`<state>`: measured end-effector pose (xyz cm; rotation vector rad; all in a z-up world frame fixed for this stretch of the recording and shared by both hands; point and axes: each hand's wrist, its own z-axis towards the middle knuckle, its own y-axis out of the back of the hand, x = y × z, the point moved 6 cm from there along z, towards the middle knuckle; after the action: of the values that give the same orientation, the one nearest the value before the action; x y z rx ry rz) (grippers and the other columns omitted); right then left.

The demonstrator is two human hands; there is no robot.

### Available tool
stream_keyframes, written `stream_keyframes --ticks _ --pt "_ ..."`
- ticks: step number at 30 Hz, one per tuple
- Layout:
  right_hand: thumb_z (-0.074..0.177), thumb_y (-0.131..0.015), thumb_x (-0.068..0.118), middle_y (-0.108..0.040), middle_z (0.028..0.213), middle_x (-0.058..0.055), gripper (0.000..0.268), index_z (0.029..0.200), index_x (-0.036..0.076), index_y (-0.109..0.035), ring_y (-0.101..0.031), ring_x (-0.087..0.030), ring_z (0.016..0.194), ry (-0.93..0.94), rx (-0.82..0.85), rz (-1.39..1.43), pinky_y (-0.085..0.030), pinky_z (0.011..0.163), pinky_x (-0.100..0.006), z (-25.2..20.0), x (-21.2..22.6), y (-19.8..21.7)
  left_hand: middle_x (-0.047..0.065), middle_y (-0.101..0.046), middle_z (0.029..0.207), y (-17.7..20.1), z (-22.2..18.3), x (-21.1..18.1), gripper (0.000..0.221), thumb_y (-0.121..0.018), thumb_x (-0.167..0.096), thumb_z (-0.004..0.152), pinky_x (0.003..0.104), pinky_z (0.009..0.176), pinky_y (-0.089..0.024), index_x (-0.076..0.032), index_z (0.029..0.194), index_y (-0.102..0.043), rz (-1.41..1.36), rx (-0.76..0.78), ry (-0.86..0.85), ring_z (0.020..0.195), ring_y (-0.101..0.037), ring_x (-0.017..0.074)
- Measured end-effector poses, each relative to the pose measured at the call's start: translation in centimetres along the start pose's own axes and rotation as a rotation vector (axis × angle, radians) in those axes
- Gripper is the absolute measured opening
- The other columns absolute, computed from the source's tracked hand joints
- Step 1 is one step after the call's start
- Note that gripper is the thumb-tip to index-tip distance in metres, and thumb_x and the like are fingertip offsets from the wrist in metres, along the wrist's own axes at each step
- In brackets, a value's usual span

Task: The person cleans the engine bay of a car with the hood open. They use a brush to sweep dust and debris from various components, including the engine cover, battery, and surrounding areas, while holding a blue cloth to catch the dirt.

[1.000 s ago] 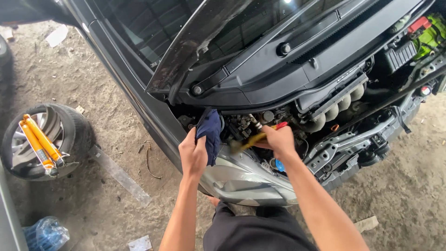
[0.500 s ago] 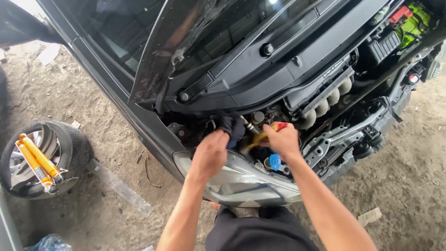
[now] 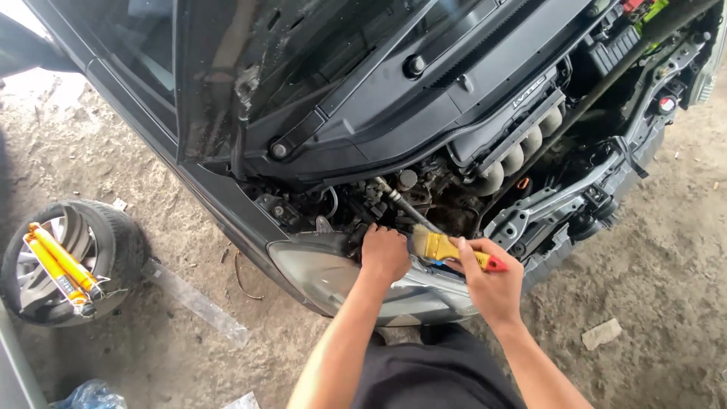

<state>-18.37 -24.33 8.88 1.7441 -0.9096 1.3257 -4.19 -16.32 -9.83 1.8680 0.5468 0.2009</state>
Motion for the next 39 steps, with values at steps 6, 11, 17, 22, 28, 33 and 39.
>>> stream_keyframes --ticks 6,11,17,22,28,33,39 --pt "0.093 -0.067 0.012 -0.081 0.099 -0.018 0.022 0.087 -0.008 -0.076 -0.08 -0.024 0.085 -0.074 0.107 -0.054 -0.072 0.074 -0.032 -0.5 -2.1 3.4 0.0 -0.049 0.156 3.8 -5.8 1.5 0.051 -0.038 -0.022 0.102 0.041 0.121 -0.026 -0.012 0.15 -0.05 -0.03 0.056 -0.217 0.146 -0.038 0.0191" --pt "0.095 -0.069 0.007 -0.076 0.092 -0.025 0.018 0.086 -0.007 -0.075 -0.076 -0.027 0.084 -0.039 0.015 0.02 -0.068 0.066 -0.039 -0.7 -2.5 4.6 0.007 -0.063 0.125 2.4 -0.9 -0.2 0.033 -0.042 -0.027 0.103 0.046 0.111 -0.037 -0.011 0.121 -0.065 0.091 0.296 -0.056 0.123 -0.052 0.0297" --pt "0.092 -0.072 0.001 -0.072 0.086 -0.032 0.011 0.087 -0.008 -0.076 -0.073 -0.031 0.082 -0.083 -0.007 0.096 -0.065 0.058 -0.045 -0.7 -2.5 4.4 0.008 -0.077 0.09 4.4 -1.7 -0.1 0.032 -0.047 -0.021 0.095 0.044 0.09 -0.05 -0.013 0.086 -0.077 0.125 0.211 -0.049 0.09 -0.071 0.0284" --pt "0.088 -0.079 0.01 -0.077 0.079 -0.021 0.007 0.084 0.005 -0.082 -0.075 -0.023 0.079 0.0 0.022 -0.131 -0.061 0.059 -0.037 0.5 -2.6 4.5 0.006 -0.063 0.143 8.3 -6.7 0.0 0.041 -0.047 -0.023 0.098 0.05 0.123 -0.026 -0.01 0.132 -0.066 0.084 0.102 -0.084 0.145 -0.045 0.0296" --pt "0.087 -0.084 0.017 -0.079 0.08 -0.006 0.002 0.089 0.017 -0.084 -0.071 -0.011 0.077 0.139 0.109 -0.191 -0.058 0.072 -0.034 3.9 -4.7 1.9 0.005 -0.074 0.112 2.8 -1.9 2.8 0.029 -0.053 -0.027 0.094 0.053 0.115 -0.035 -0.013 0.108 -0.074 0.149 -0.115 0.003 0.113 -0.067 0.0279" --pt "0.088 -0.078 0.003 -0.079 0.099 -0.02 0.01 0.099 0.002 -0.079 -0.075 -0.039 0.093 0.348 0.556 -0.115 -0.058 0.084 -0.044 5.8 -4.4 -4.6 0.012 -0.073 0.111 8.1 -6.9 7.5 0.027 -0.073 -0.023 0.079 0.049 0.122 -0.035 -0.006 0.1 -0.072 0.194 -0.426 -0.009 0.139 -0.054 0.0357" --pt "0.083 -0.077 0.025 -0.079 0.092 -0.022 0.02 0.094 0.009 -0.082 -0.073 -0.045 0.092 0.119 0.85 -0.548 -0.057 0.087 -0.052 9.0 -9.0 -4.8 0.011 -0.073 0.112 7.9 -7.7 6.1 0.02 -0.058 -0.015 0.085 0.038 0.121 -0.04 -0.005 0.098 -0.069 0.235 -0.825 0.009 0.133 -0.06 0.0294"
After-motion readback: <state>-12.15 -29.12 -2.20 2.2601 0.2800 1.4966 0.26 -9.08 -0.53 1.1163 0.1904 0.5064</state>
